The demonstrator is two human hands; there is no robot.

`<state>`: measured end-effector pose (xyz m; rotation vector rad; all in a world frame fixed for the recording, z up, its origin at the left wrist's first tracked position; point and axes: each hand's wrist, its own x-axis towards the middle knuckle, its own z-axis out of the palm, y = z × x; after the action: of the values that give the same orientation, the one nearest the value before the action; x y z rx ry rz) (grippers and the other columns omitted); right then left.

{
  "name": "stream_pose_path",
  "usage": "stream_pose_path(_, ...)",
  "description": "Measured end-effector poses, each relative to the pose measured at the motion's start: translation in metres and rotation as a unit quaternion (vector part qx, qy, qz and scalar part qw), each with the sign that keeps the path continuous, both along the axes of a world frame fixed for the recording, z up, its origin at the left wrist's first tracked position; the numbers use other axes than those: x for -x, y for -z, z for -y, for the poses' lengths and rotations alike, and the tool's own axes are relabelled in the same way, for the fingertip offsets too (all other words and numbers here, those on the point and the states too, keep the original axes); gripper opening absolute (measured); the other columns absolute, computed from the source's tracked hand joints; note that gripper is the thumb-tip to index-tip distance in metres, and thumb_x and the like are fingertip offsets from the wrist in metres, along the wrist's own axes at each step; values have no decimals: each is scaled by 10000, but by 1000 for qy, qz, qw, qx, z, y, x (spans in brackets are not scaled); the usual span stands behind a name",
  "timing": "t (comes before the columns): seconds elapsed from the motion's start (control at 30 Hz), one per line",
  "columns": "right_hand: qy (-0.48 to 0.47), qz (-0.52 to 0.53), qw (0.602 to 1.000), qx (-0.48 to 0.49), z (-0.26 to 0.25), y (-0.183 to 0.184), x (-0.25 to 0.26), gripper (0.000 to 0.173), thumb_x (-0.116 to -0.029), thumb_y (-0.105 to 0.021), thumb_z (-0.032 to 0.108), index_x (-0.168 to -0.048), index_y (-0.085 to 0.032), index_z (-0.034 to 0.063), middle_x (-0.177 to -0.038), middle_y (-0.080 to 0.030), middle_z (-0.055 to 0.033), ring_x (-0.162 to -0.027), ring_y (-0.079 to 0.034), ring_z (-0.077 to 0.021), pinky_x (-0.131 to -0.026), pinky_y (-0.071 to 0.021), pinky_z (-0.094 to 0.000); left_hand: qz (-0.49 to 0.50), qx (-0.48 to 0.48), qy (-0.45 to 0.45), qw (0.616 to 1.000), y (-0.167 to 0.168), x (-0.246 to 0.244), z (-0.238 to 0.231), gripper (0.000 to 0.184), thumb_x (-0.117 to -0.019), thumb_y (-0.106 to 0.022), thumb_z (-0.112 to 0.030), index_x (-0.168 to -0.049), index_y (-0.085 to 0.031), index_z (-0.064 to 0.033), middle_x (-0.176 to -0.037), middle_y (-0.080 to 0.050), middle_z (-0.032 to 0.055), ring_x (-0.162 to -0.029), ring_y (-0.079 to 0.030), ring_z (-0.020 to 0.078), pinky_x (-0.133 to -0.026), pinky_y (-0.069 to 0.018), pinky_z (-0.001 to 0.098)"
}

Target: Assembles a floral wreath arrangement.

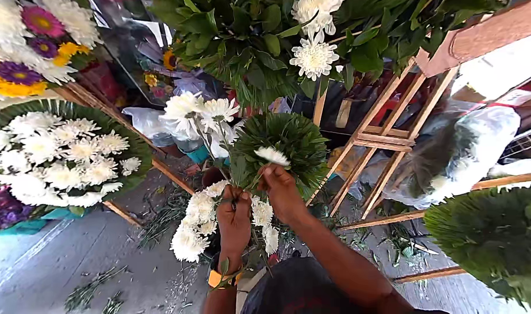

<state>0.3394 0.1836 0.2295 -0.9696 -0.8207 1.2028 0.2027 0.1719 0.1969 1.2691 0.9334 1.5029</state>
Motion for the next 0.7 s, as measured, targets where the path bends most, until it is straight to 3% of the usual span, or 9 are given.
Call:
stream_pose_path(0.1,118,-102,985,-73,-54,-6,-37,140,-1099,-441,201,-1185,-524,130,-992,-618,12,-868,-648,-109,-854,-577,-325,-61,11,-31,998,12,26,3,127,-1001,-464,-135,-908,-549,-122,-708,-519,-80,-515,-473,31,-464,-446,190)
stream_pose_path(0.23,273,-293,906,-139,-140,-26,-72,156,-1073,-497,111,-1210,-498,36,-1018,-664,-96,-953,-705,-207,-897,-601,-364,-71,31,-57,995,20,51,11,106,-996,-492,-136,-963,-583,-93,-655,-548,-78,-452,-471,27,-421,-445,184)
stream_pose_path(0.3,279,-371,875,-134,-171,-34,-79,268,-1090,-466,170,-1333,-438,59,-1246,-616,-120,-1168,-635,-226,-997,-538,-376,-56,44,-62,996,20,57,16,110,-1006,-495,-137,-964,-589,-100,-617,-535,-80,-436,-471,30,-414,-443,182)
stream_pose_path(0.4,248,-458,845,-122,-204,-42,-76,438,-1101,-438,322,-1507,-386,165,-1539,-456,-38,-1423,-434,-189,-1130,-405,-402,-50,64,-71,994,17,67,21,113,-1003,-491,-124,-966,-595,-100,-606,-535,-77,-434,-479,32,-410,-448,183)
stream_pose_path(0.5,232,-490,831,-126,-227,-50,-72,502,-1102,-403,380,-1564,-318,201,-1606,-369,-7,-1493,-323,-187,-1185,-318,-455,-50,78,-83,992,17,80,25,108,-998,-484,-112,-971,-589,-112,-608,-535,-92,-433,-477,16,-412,-449,173)
stream_pose_path(0.7,229,-486,831,-145,-233,-38,-74,473,-1112,-331,414,-1529,-361,191,-1529,-455,-5,-1433,-390,-160,-1144,-356,-437,-56,94,-95,989,22,94,26,100,-987,-482,-98,-970,-579,-114,-603,-531,-90,-426,-474,23,-410,-453,185)
